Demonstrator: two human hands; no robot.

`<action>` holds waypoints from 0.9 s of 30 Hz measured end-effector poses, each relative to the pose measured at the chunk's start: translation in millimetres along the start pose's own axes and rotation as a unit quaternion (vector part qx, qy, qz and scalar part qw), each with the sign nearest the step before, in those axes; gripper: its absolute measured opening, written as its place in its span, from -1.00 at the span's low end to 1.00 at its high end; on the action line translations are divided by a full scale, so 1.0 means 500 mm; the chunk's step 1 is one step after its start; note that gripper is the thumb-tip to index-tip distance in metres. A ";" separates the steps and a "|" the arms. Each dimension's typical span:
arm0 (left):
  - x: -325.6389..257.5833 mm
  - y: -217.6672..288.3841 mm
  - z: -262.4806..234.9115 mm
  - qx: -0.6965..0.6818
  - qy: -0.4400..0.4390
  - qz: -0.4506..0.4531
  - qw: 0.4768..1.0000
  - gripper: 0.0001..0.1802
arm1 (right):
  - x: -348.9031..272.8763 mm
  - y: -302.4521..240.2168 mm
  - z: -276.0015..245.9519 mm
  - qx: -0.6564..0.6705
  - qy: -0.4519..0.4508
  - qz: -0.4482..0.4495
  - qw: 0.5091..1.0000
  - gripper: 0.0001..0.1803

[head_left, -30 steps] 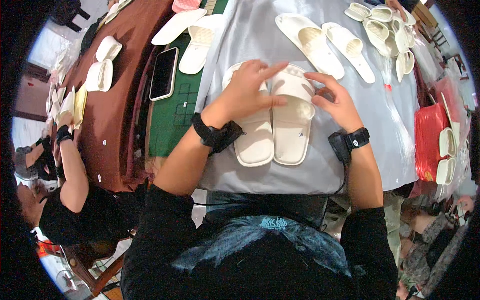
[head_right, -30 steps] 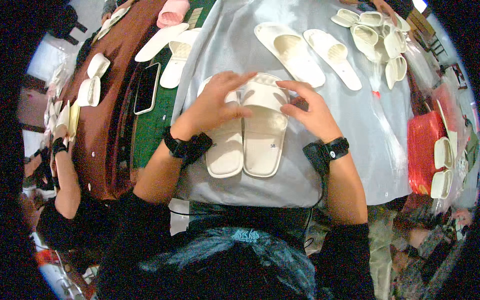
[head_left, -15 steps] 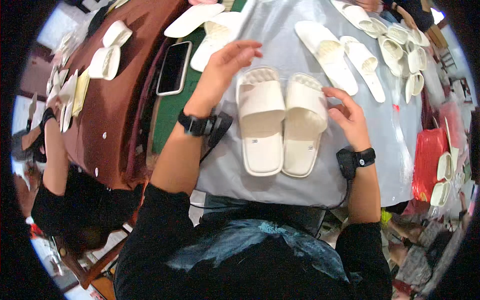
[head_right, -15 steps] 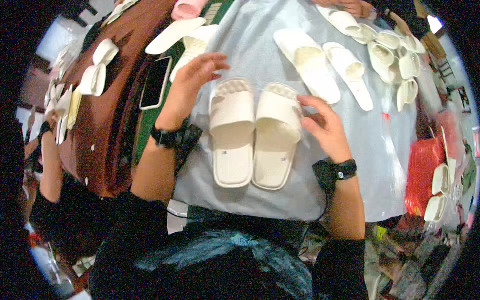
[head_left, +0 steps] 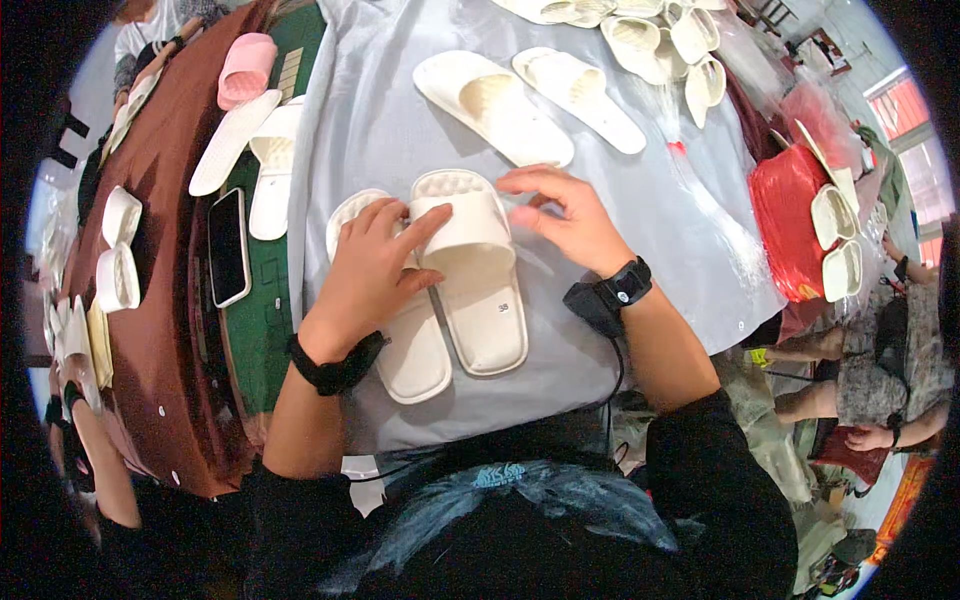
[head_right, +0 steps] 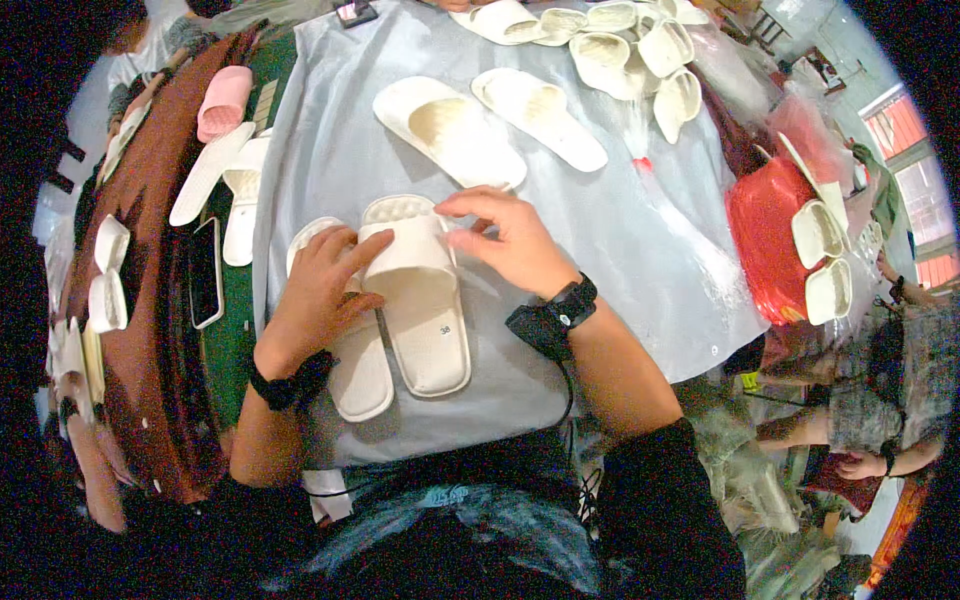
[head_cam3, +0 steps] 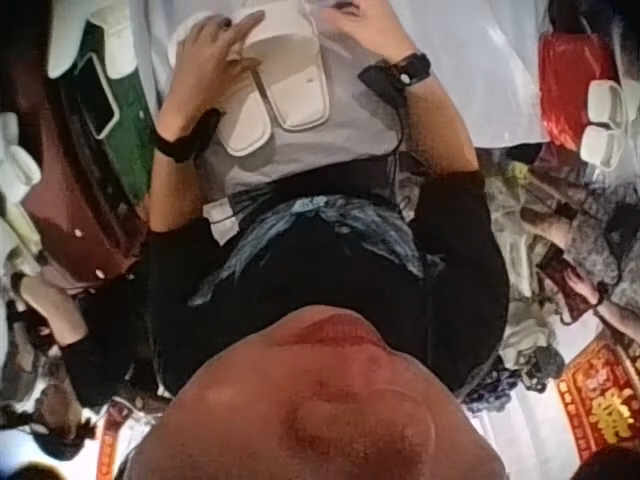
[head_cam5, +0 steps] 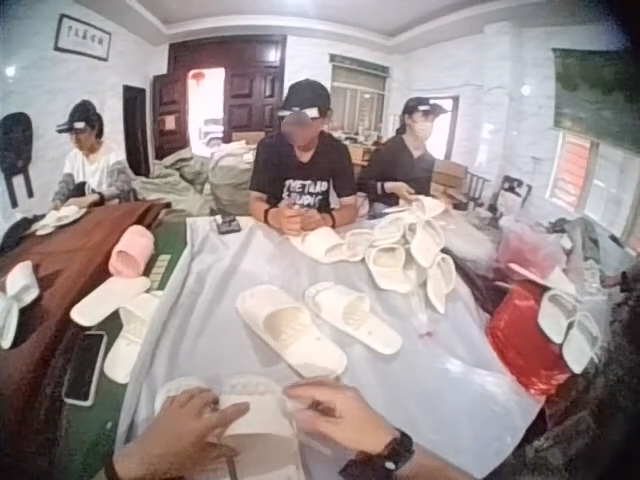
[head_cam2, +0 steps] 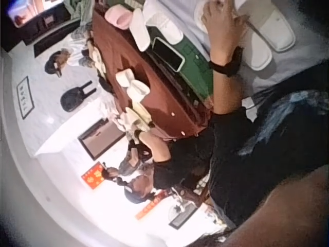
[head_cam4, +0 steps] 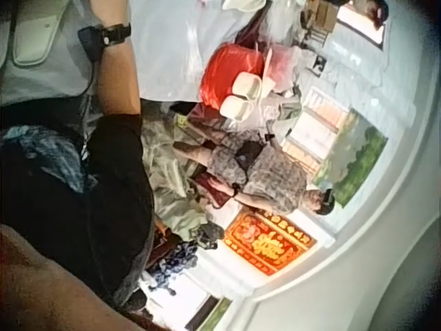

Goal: Inspecting and organizing slippers at a manufacturing station.

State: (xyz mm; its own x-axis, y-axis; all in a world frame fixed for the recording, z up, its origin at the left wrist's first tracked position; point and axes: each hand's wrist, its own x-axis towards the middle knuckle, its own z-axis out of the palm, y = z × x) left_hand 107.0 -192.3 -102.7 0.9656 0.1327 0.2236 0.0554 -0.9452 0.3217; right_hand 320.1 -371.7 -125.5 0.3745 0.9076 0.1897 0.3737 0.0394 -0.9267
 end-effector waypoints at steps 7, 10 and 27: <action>0.000 0.009 -0.007 -0.018 -0.005 -0.012 1.000 -0.18 | -0.020 0.031 -0.154 -0.437 0.377 0.036 0.816 -0.89; -0.004 0.008 -0.005 -0.018 0.008 -0.004 1.000 -0.18 | -0.051 0.058 -0.201 -0.542 0.356 0.150 0.747 -0.85; -0.010 -0.003 0.003 -0.034 0.026 0.004 0.999 -0.21 | -0.058 0.087 -0.236 -0.573 0.334 0.256 0.703 -0.76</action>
State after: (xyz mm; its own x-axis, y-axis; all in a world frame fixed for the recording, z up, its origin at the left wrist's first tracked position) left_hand 102.6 -191.8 -105.9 0.9512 0.1425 0.2738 0.0287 -0.9240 0.3812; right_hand 425.7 -445.7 -133.1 0.8807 0.2665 0.3916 0.3405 -0.9309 -0.1323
